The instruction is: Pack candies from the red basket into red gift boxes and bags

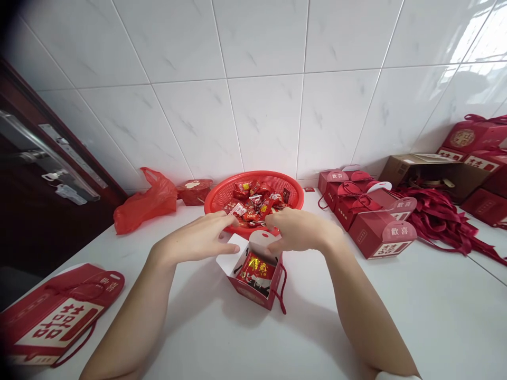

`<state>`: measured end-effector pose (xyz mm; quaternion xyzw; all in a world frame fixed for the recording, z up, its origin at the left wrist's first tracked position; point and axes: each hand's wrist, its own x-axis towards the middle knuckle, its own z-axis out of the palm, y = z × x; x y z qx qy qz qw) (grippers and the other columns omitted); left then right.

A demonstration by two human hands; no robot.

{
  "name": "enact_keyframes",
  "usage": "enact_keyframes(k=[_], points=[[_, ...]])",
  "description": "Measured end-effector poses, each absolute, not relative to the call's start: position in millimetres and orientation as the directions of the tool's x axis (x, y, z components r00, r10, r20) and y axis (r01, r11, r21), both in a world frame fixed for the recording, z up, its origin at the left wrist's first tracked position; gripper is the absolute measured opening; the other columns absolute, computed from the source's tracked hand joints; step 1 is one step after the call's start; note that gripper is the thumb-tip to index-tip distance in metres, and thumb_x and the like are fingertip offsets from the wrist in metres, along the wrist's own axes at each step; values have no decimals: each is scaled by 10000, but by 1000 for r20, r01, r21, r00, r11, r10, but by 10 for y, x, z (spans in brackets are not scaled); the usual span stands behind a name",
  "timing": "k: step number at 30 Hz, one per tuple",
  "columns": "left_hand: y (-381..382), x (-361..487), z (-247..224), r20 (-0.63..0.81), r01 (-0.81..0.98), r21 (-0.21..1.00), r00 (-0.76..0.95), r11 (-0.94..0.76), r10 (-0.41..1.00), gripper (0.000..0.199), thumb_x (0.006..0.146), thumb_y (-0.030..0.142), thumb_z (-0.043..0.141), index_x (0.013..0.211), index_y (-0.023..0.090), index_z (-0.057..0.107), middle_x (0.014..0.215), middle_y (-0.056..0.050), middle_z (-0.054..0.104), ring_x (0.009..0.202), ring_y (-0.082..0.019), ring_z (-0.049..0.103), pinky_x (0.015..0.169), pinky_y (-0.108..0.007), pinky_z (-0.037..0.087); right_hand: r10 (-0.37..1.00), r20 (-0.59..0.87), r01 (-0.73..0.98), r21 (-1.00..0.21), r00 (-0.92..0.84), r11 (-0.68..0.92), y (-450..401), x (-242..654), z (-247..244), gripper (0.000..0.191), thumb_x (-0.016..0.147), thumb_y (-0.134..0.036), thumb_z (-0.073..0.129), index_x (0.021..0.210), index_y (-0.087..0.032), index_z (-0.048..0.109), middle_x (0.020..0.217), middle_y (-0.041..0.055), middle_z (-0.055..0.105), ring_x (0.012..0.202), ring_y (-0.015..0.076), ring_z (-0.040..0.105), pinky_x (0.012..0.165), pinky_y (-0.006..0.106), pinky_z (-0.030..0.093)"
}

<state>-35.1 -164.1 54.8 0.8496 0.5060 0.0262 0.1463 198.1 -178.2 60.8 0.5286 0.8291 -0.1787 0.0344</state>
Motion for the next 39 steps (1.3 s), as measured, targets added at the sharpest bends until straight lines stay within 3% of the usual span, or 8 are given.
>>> enact_keyframes(k=[3, 6, 11, 19, 23, 30, 35, 39], points=[[-1605, -397, 557, -116, 860, 281, 471, -426, 874, 221, 739, 368, 647, 861, 208, 557, 959, -64, 641, 899, -264, 609, 666, -294, 394, 846, -261, 865, -337, -465, 371, -1806, 2107, 645, 456, 719, -493, 774, 1068, -241, 624, 977, 57, 663, 828, 234, 631, 582, 286, 403], [-1611, -369, 551, -89, 843, 321, 481, -432, 872, 196, 751, 348, 633, 848, 216, 525, 925, -53, 641, 848, -248, 610, 623, -290, 383, 817, -265, 835, -375, -512, 402, -1814, 2167, 657, 543, 656, -404, 823, 1135, -258, 613, 981, 40, 665, 895, 244, 639, 614, 282, 426], [-1687, -246, 520, -178, 692, 540, 650, -479, 739, 121, 792, 306, 623, 853, 220, 563, 767, -3, 645, 675, -192, 613, 548, -276, 379, 869, -295, 911, -238, -397, 336, -1781, 1970, 612, 365, 739, -416, 765, 992, -218, 592, 936, 47, 639, 765, 203, 610, 533, 272, 376], [-1639, -239, 462, -315, 562, 684, 803, -465, 506, 268, 797, 427, 729, 946, 207, 690, 979, -62, 751, 877, -228, 716, 698, -271, 514, 867, -278, 910, -99, -413, 402, -1732, 1679, 467, 247, 737, -309, 769, 760, -203, 547, 788, 37, 616, 730, 205, 601, 520, 289, 311], [-1561, -268, 464, -324, 573, 656, 802, -491, 502, 280, 707, 372, 799, 886, 207, 660, 952, -49, 739, 891, -235, 708, 701, -273, 506, 868, -204, 892, -110, -452, 439, -1751, 1689, 482, 187, 733, -227, 739, 821, -197, 576, 795, 39, 626, 747, 207, 596, 537, 292, 306], [-1659, -155, 448, -237, 788, 299, 608, -539, 758, 315, 687, 386, 763, 840, 213, 548, 828, -27, 647, 700, -215, 590, 513, -292, 334, 738, -264, 783, -251, -621, 570, -1798, 1737, 503, 44, 770, -188, 675, 800, -221, 675, 722, 3, 613, 627, 155, 527, 508, 284, 288], [-1720, -98, 436, -318, 752, 335, 657, -568, 683, 181, 773, 246, 657, 951, 214, 647, 846, -23, 673, 698, -195, 602, 545, -281, 343, 639, -349, 729, -324, -685, 603, -1764, 1757, 462, 106, 795, -206, 659, 861, -233, 739, 667, -16, 597, 585, 135, 508, 512, 269, 307], [-1657, -84, 424, -392, 732, 375, 681, -568, 618, 263, 811, 317, 656, 1058, 228, 676, 868, -16, 662, 740, -196, 606, 539, -270, 348, 704, -356, 787, -335, -615, 518, -1749, 1857, 566, 197, 819, -287, 651, 979, -208, 733, 862, 35, 681, 732, 170, 603, 552, 256, 362]])
